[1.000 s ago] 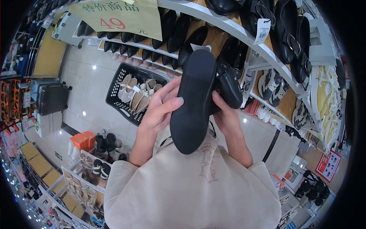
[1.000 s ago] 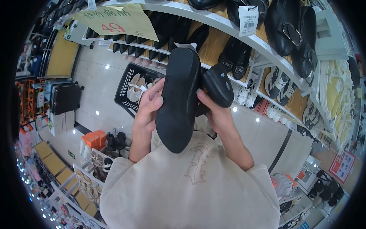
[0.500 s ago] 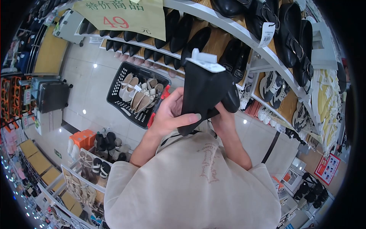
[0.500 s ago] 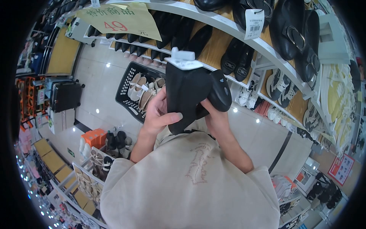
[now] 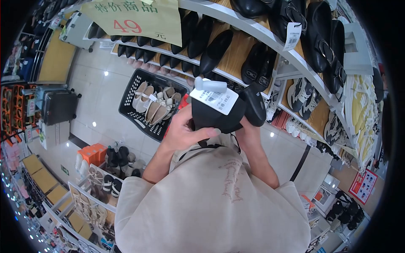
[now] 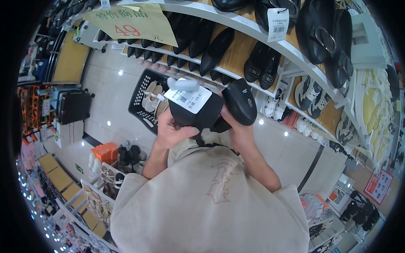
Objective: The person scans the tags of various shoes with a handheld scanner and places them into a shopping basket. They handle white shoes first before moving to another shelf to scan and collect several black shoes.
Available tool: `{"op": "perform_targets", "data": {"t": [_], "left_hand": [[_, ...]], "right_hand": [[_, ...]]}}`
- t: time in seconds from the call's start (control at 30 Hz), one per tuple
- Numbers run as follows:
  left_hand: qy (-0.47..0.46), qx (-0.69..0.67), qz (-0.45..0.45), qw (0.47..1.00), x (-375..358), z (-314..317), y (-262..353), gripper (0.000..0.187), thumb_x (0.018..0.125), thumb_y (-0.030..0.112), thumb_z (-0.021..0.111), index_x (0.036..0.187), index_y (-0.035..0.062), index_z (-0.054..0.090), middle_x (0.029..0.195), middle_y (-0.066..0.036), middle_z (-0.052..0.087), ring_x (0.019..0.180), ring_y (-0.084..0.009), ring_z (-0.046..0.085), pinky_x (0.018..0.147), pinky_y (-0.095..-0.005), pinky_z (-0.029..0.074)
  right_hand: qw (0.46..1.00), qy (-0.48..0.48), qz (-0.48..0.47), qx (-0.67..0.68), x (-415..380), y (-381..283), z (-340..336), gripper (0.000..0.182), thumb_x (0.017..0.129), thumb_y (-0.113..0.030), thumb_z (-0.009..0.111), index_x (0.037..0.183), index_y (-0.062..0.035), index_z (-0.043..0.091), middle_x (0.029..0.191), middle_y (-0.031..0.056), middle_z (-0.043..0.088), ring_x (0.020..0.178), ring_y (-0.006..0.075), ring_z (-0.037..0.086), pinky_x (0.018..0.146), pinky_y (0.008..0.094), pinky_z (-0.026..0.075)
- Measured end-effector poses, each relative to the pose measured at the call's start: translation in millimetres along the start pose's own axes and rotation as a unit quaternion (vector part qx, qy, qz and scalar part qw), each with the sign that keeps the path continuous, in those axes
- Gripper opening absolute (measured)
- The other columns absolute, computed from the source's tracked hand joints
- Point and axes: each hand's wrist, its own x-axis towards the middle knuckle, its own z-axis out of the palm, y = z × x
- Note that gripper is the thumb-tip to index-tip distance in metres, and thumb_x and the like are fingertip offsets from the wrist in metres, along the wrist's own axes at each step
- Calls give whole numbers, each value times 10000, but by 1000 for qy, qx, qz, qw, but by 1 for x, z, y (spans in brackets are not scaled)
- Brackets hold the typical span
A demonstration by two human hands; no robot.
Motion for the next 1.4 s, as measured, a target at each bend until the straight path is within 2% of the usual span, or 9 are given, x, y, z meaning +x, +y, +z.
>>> {"op": "perform_targets", "data": {"t": [0.17, 0.3, 0.4, 0.5, 0.6, 0.67, 1.03, 1.27, 1.4], "left_hand": [[-2, 187, 41, 981, 13, 6, 7, 411, 743, 51, 838, 1129, 3, 708, 1191, -154, 656, 1079, -282, 628, 947, -366, 475], [27, 242, 116, 963, 17, 6, 4, 397, 717, 40, 837, 1092, -1, 714, 1170, -157, 653, 1029, -295, 643, 889, -366, 503], [11, 296, 163, 941, 13, -2, -2, 381, 679, 44, 826, 1040, -7, 714, 1106, -161, 666, 922, -315, 665, 782, -371, 536], [62, 351, 314, 880, 14, 2, -1, 343, 636, 84, 807, 951, -12, 711, 987, -160, 695, 915, -331, 708, 747, -381, 578], [53, 366, 357, 858, 12, 0, 0, 309, 609, 92, 802, 883, -10, 702, 1008, -145, 698, 1023, -370, 698, 783, -417, 603], [49, 373, 358, 855, 11, -2, 3, 314, 600, 93, 799, 879, -10, 701, 1006, -138, 698, 1023, -372, 696, 776, -421, 605], [52, 360, 350, 864, 5, -3, -8, 335, 585, 83, 785, 890, -30, 702, 1048, -136, 691, 1002, -376, 690, 739, -414, 604], [77, 245, 226, 939, -2, 2, -18, 358, 666, 108, 851, 966, -22, 704, 1082, -173, 688, 984, -370, 689, 810, -392, 569], [71, 222, 181, 956, -3, 5, -16, 379, 663, 84, 849, 996, -26, 704, 1091, -180, 690, 957, -353, 691, 829, -376, 544]], "right_hand": [[999, 0, -44, 13, -1, 2, -7, 446, 911, -40, 709, 1334, -26, 569, 1267, 70, 636, 1190, 168, 576, 1014, 353, 443], [998, -16, -53, 11, -1, -1, -4, 446, 918, -60, 692, 1342, -24, 557, 1301, 94, 622, 1191, 173, 572, 1036, 351, 432], [988, -110, -112, 3, 2, -10, 8, 465, 917, -81, 672, 1356, -22, 531, 1380, 143, 576, 1239, 190, 556, 1066, 354, 417], [952, -214, -195, -98, 14, -2, -4, 489, 918, -163, 683, 1347, -20, 498, 1470, 234, 483, 1422, 352, 411, 1179, 484, 294], [945, -235, -208, -97, 8, -1, -3, 522, 907, -218, 723, 1337, -23, 501, 1470, 247, 478, 1450, 400, 353, 1197, 525, 245], [956, -204, -186, -99, 4, -4, 1, 578, 844, -253, 777, 1329, -60, 528, 1469, 269, 466, 1426, 406, 384, 1198, 530, 258], [948, -221, -190, -125, -3, -13, 0, 569, 914, -220, 696, 1401, -17, 481, 1478, 226, 457, 1404, 353, 421, 1149, 507, 341], [941, -236, -220, -102, -4, -17, 7, 554, 898, -142, 660, 1407, -22, 477, 1458, 202, 481, 1390, 327, 440, 1136, 486, 357], [930, -152, -218, -253, -7, -25, 6, 519, 885, -134, 659, 1367, -14, 509, 1376, 175, 561, 1331, 297, 499, 1122, 440, 375]]}}
